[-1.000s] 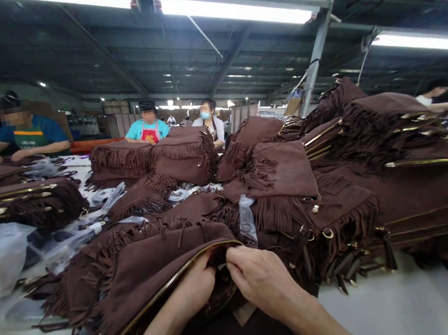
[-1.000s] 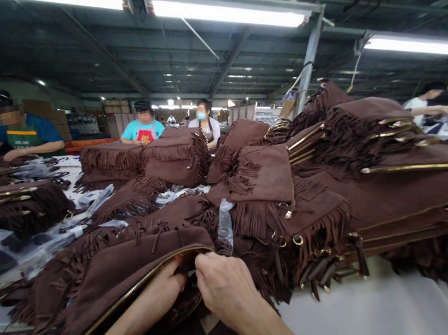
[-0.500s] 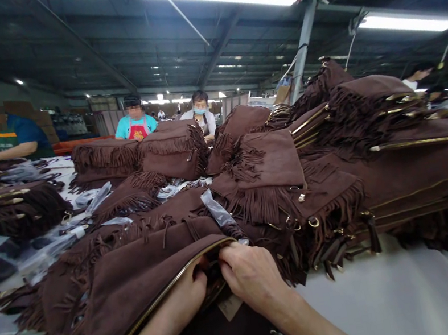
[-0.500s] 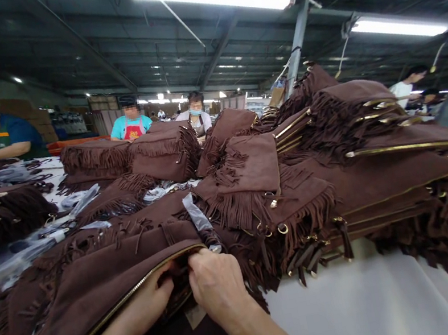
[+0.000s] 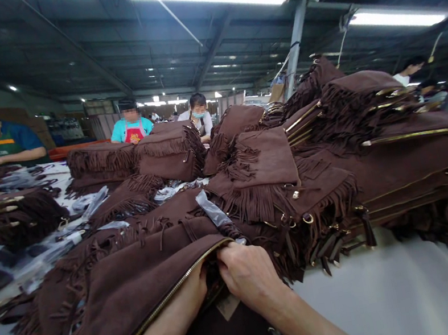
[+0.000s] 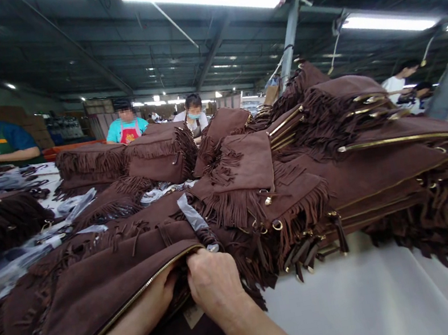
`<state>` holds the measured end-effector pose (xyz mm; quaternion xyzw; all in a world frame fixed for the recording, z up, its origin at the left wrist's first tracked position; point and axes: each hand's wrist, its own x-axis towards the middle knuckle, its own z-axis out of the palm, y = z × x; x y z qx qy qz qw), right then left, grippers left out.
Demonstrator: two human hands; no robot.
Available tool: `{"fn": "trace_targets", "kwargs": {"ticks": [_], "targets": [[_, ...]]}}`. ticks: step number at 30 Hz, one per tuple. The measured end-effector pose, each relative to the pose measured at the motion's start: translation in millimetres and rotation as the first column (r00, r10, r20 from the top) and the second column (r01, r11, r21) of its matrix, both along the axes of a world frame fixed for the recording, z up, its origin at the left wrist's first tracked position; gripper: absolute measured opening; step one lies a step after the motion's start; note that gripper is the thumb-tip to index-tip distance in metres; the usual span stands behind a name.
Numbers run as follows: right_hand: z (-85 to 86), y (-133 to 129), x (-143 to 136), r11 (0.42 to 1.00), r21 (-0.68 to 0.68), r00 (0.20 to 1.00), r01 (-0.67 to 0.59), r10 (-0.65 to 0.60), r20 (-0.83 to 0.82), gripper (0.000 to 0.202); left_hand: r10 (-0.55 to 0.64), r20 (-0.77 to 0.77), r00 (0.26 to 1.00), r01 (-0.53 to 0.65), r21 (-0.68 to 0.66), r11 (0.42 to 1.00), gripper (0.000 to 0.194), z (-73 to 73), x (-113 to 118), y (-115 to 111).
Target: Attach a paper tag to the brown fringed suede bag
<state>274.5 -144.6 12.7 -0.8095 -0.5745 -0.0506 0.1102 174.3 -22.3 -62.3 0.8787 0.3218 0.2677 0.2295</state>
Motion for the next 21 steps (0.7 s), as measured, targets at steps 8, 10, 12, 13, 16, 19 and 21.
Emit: {"fn": "trace_targets", "kwargs": {"ticks": [8, 10, 12, 13, 16, 19, 21], "targets": [[-13.8, 4, 2, 0.995, 0.101, 0.999, 0.02, -0.016, -0.038, 0.016, 0.078, 0.147, 0.986, -0.079, 0.005, 0.997, 0.029, 6.9, -6, 0], [-14.9, 6, 1, 0.994, 0.11, 0.999, 0.017, -0.013, -0.038, 0.016, 0.07, 0.185, 0.98, -0.068, -0.021, 0.997, 0.028, 9.1, -6, 1], [-15.0, 8, -1, 0.994, 0.107, 0.999, -0.003, 0.006, -0.034, 0.015, 0.059, 0.209, 0.976, -0.05, -0.052, 0.997, 0.031, 10.6, -5, 2], [-14.9, 10, -1, 0.995, 0.102, 0.999, -0.009, 0.012, -0.031, 0.015, 0.053, 0.217, 0.975, -0.039, -0.07, 0.997, 0.033, 11.1, -4, 2], [-14.9, 12, -3, 0.997, 0.077, 1.0, 0.005, -0.003, -0.025, 0.014, 0.049, 0.236, 0.971, -0.019, -0.128, 0.992, 0.038, 12.5, -1, 2], [-15.4, 13, -3, 0.996, 0.089, 1.0, 0.012, -0.009, -0.029, 0.014, 0.062, 0.261, 0.963, -0.011, -0.192, 0.981, 0.04, 14.6, 0, 1], [-16.0, 13, -3, 0.994, 0.108, 0.999, 0.006, -0.002, -0.036, 0.013, 0.068, 0.275, 0.959, -0.001, -0.239, 0.971, 0.039, 16.0, 0, -1]]}}
